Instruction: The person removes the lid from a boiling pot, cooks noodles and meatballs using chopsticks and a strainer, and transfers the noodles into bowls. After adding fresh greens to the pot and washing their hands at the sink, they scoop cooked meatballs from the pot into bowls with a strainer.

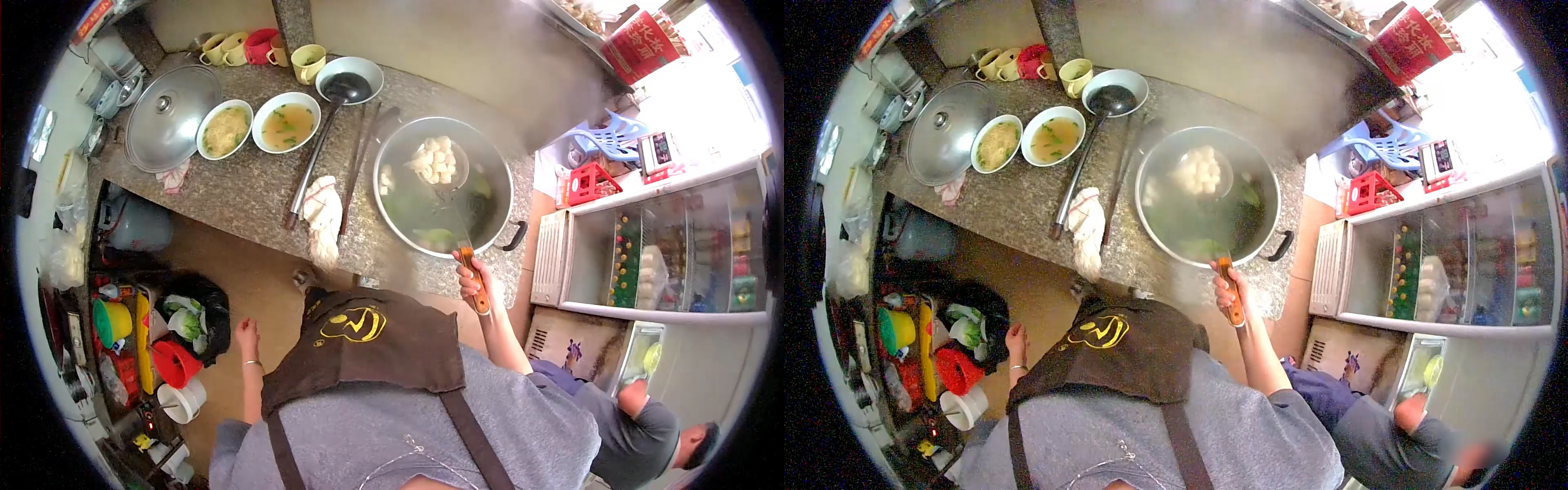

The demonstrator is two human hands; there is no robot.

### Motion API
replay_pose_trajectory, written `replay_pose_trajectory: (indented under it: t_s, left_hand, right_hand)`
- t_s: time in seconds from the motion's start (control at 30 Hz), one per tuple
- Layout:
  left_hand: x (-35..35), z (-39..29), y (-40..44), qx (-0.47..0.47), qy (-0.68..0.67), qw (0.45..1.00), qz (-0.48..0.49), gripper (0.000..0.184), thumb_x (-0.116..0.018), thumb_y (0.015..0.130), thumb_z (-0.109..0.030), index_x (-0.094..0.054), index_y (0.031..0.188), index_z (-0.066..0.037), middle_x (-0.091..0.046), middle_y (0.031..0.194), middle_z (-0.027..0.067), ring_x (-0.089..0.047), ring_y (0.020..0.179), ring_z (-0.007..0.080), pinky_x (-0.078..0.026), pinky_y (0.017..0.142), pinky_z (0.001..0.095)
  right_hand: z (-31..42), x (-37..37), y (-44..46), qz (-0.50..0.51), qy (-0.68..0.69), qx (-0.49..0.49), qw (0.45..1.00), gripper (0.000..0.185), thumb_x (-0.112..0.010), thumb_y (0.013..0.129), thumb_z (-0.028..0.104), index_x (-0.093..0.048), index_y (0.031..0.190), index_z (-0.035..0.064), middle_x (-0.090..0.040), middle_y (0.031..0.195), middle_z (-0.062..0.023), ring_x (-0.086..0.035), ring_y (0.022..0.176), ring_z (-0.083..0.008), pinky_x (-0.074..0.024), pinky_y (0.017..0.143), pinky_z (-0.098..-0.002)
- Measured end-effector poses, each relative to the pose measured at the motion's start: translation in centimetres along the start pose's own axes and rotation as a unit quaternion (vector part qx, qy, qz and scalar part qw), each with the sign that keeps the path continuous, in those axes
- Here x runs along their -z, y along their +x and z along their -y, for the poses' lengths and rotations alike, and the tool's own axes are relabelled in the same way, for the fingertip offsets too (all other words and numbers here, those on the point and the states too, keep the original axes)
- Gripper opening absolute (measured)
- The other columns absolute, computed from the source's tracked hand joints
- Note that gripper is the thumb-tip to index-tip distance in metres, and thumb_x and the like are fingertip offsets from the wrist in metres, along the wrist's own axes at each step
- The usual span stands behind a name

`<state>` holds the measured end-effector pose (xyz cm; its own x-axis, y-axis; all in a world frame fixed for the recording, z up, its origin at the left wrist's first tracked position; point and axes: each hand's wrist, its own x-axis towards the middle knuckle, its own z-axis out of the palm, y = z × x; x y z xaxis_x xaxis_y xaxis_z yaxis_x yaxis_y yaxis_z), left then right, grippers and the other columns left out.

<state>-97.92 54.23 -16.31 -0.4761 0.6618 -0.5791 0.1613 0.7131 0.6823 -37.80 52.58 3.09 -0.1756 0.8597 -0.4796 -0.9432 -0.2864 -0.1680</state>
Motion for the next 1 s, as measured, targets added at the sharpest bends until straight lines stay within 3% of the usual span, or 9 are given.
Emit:
replay_pose_trajectory:
  t_s: [0.1,0.17,0.23,0.3,0.5,0.67,0.73,0.9,1.0]
  left_hand:
    - [-1.2,-0.4,0.8,0.024,0.005,0.998,0.053,0.035,-0.063,0.081,-0.025,-0.058,0.111,-0.007,-0.059,0.09,-0.0006,-0.053,0.074,0.0102,-0.043,0.057,0.0254]
    - [-1.9,-1.1,1.7,0.001,-0.015,0.998,0.061,0.034,-0.063,0.081,-0.024,-0.057,0.11,-0.007,-0.057,0.089,-0.0003,-0.052,0.074,0.0104,-0.043,0.058,0.0254]
    - [-2.7,-3.3,1.1,-0.014,0.0,0.998,0.053,0.034,-0.063,0.081,-0.024,-0.057,0.11,-0.006,-0.057,0.088,-0.0002,-0.052,0.074,0.0103,-0.043,0.058,0.0255]
    - [-2.8,-3.4,1.1,-0.027,0.022,0.998,0.044,0.034,-0.062,0.081,-0.024,-0.057,0.109,-0.006,-0.057,0.088,0.0,-0.052,0.073,0.0103,-0.043,0.058,0.0255]
    - [-2.7,-2.7,1.8,-0.016,0.034,0.997,0.074,0.034,-0.062,0.083,-0.026,-0.057,0.11,-0.006,-0.057,0.088,-0.0003,-0.052,0.071,0.0098,-0.043,0.057,0.0258]
    - [-3.0,-2.5,0.1,-0.006,0.048,0.995,0.091,0.033,-0.062,0.084,-0.026,-0.057,0.11,-0.006,-0.056,0.086,-0.0017,-0.051,0.071,0.009,-0.043,0.057,0.0256]
    - [-3.1,-2.1,0.0,0.0,0.03,0.995,0.096,0.033,-0.062,0.084,-0.026,-0.057,0.11,-0.007,-0.056,0.086,-0.0015,-0.052,0.072,0.0092,-0.043,0.057,0.0255]
    - [-2.9,-2.9,-0.1,0.018,0.025,0.996,0.083,0.034,-0.06,0.087,-0.024,-0.057,0.116,-0.007,-0.056,0.085,-0.0003,-0.052,0.07,0.0091,-0.043,0.055,0.0256]
    - [-2.5,-2.0,-0.1,0.02,0.017,0.998,0.064,0.036,-0.064,0.082,-0.026,-0.057,0.111,-0.005,-0.057,0.086,-0.0003,-0.052,0.072,0.01,-0.043,0.058,0.0252]
  right_hand:
    - [0.7,-0.7,0.3,-0.053,0.054,0.001,0.997,0.042,-0.043,0.092,0.025,-0.04,0.128,0.0037,-0.039,0.07,0.0003,-0.036,0.045,-0.0052,-0.0345,0.039,-0.0193]
    - [0.3,0.1,0.0,-0.02,0.104,0.001,0.994,0.04,-0.043,0.093,0.024,-0.041,0.127,0.0044,-0.04,0.07,0.0003,-0.037,0.047,-0.0057,-0.0347,0.041,-0.0193]
    - [0.2,1.7,-0.5,0.013,0.03,0.015,0.999,0.039,-0.043,0.093,0.024,-0.042,0.126,0.0048,-0.04,0.07,0.0004,-0.036,0.047,-0.006,-0.0348,0.042,-0.0193]
    - [0.4,0.1,-1.3,-0.049,-0.036,0.05,0.997,0.039,-0.043,0.093,0.023,-0.04,0.127,0.0042,-0.039,0.071,0.0005,-0.037,0.047,-0.0059,-0.0354,0.041,-0.0188]
    - [0.9,-0.6,-2.7,0.079,0.097,0.067,0.99,0.041,-0.04,0.095,0.02,-0.034,0.13,-0.0002,-0.039,0.073,-0.0011,-0.039,0.048,-0.0051,-0.0378,0.04,-0.018]
    - [1.0,-1.5,-3.2,0.068,0.109,0.079,0.989,0.041,-0.04,0.095,0.02,-0.035,0.13,-0.0006,-0.04,0.074,-0.001,-0.038,0.048,-0.0053,-0.0367,0.041,-0.0182]
    - [1.4,-0.4,-2.9,0.016,0.003,0.073,0.997,0.04,-0.041,0.094,0.021,-0.038,0.128,-0.0002,-0.041,0.073,-0.0006,-0.038,0.048,-0.0051,-0.0366,0.042,-0.0177]
    - [0.4,-1.3,-2.7,-0.019,0.01,0.057,0.998,0.038,-0.042,0.093,0.022,-0.041,0.125,0.0013,-0.041,0.072,0.0006,-0.037,0.048,-0.0044,-0.0363,0.041,-0.0176]
    - [0.2,-1.7,-1.7,-0.047,-0.065,0.045,0.996,0.039,-0.042,0.093,0.023,-0.041,0.125,0.0019,-0.041,0.071,0.0005,-0.038,0.049,-0.0061,-0.0364,0.042,-0.0204]
